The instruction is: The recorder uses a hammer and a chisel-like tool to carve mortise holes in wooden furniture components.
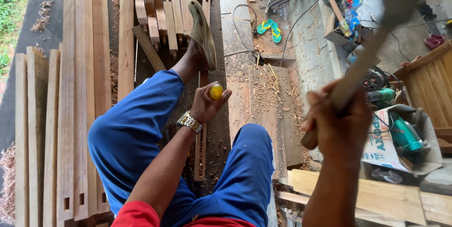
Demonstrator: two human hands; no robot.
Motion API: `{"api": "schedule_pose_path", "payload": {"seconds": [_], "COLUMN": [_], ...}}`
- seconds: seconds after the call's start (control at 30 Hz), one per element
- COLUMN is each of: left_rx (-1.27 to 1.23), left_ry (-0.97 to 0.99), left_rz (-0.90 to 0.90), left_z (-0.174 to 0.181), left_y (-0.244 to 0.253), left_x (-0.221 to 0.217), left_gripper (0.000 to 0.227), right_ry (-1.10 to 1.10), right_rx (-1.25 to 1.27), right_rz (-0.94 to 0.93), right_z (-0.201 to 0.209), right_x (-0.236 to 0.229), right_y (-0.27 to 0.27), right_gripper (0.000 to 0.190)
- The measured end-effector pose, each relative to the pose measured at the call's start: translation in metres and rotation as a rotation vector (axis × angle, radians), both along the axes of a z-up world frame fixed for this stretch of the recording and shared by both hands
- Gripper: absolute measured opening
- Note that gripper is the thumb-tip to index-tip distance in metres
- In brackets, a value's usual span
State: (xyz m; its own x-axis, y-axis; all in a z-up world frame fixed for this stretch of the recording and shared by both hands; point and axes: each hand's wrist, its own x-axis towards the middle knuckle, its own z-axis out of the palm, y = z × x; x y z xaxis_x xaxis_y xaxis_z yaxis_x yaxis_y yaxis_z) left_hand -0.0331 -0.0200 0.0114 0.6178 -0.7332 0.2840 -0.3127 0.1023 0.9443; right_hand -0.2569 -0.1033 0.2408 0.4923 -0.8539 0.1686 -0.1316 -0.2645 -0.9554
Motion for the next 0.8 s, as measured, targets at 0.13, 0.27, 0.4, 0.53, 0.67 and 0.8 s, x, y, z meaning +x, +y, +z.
{"api": "schedule_pose_path", "payload": {"seconds": [0.13, 0.27, 0.4, 0.53, 0.67, 0.8], "left_rx": [-0.008, -0.027, -0.124, -0.068, -0.047, 0.001], "left_ry": [-0.01, -0.025, -0.017, 0.081, 0.041, 0.001], "left_rz": [0.006, 0.006, -0.002, 0.019, 0.033, 0.03], "left_z": [-0.003, -0.003, -0.015, -0.016, -0.003, -0.002], "left_y": [0.002, 0.004, 0.006, 0.007, 0.009, 0.01], "left_x": [0.0, -0.002, -0.005, -0.014, -0.012, -0.013], "left_gripper": [0.041, 0.04, 0.028, 0.027, 0.033, 0.04], "right_ry": [-0.331, -0.479, 0.88, 0.829, 0.646, 0.159], "right_rx": [-0.024, 0.437, -0.11, -0.106, -0.35, -0.133], "right_rz": [0.024, 0.209, 0.388, 0.319, 0.24, 0.037], "right_z": [0.012, -0.1, -0.102, -0.082, -0.053, -0.003], "right_x": [0.023, 0.016, 0.012, 0.005, -0.007, -0.008], "right_y": [0.009, -0.004, 0.03, 0.033, 0.025, 0.021], "right_gripper": [0.023, 0.021, 0.034, 0.044, 0.036, 0.024]}}
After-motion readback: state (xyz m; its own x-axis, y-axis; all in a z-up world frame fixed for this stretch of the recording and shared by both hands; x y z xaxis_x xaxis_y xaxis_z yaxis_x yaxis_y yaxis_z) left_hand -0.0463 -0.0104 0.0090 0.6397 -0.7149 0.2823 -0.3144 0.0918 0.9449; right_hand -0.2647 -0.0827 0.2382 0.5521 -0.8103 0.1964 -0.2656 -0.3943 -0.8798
